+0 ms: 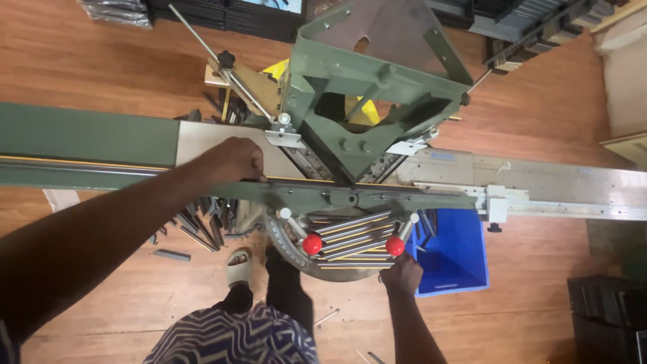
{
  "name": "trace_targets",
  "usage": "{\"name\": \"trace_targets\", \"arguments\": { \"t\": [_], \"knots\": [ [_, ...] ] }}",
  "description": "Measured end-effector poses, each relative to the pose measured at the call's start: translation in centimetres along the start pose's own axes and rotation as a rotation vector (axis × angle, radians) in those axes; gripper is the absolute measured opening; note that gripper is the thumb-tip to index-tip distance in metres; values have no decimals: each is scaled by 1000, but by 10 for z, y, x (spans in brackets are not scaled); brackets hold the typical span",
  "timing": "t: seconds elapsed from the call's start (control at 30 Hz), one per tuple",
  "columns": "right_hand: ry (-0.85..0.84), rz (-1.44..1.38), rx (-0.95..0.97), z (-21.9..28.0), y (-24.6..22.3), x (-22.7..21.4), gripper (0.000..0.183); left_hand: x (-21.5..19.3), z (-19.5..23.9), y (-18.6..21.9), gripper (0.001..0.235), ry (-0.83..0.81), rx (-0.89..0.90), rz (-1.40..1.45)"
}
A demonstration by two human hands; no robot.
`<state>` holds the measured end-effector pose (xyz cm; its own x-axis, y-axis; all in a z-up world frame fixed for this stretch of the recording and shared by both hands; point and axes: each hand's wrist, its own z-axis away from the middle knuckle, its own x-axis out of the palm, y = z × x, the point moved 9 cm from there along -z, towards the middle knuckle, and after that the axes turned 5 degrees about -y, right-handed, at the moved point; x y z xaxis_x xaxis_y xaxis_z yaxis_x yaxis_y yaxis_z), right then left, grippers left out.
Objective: Cutting frame moldings to size using a manual miter chopper machine.
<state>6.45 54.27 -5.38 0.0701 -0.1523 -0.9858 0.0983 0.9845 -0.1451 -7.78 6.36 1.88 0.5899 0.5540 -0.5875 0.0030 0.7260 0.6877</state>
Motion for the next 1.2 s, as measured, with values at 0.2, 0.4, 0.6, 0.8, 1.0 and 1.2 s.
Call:
{"name": "trace_targets", "arguments": {
  "t": [0.2,0.4,0.6,0.8,1.0,1.2],
  "knots": [
    [14,54,28,6,0,2,30,-2,-1,2,20,24,58,40],
    [-5,57,-83,-16,28,23,29,-3,-1,3,24,-39,-27,-30],
    [92,140,-362,-46,22,14,18,-7,-1,3,23,-73,-67,7],
    [52,88,-202,-52,18,3,28,-7,-3,8,21,-83,-59,44],
    [-8,114,-101,-51,24,10,25,-5,-1,1,27,-62,-59,19],
    [66,182,25,21,-4,20,31,8,6,-1,23,5,52,-10]
  ]
}}
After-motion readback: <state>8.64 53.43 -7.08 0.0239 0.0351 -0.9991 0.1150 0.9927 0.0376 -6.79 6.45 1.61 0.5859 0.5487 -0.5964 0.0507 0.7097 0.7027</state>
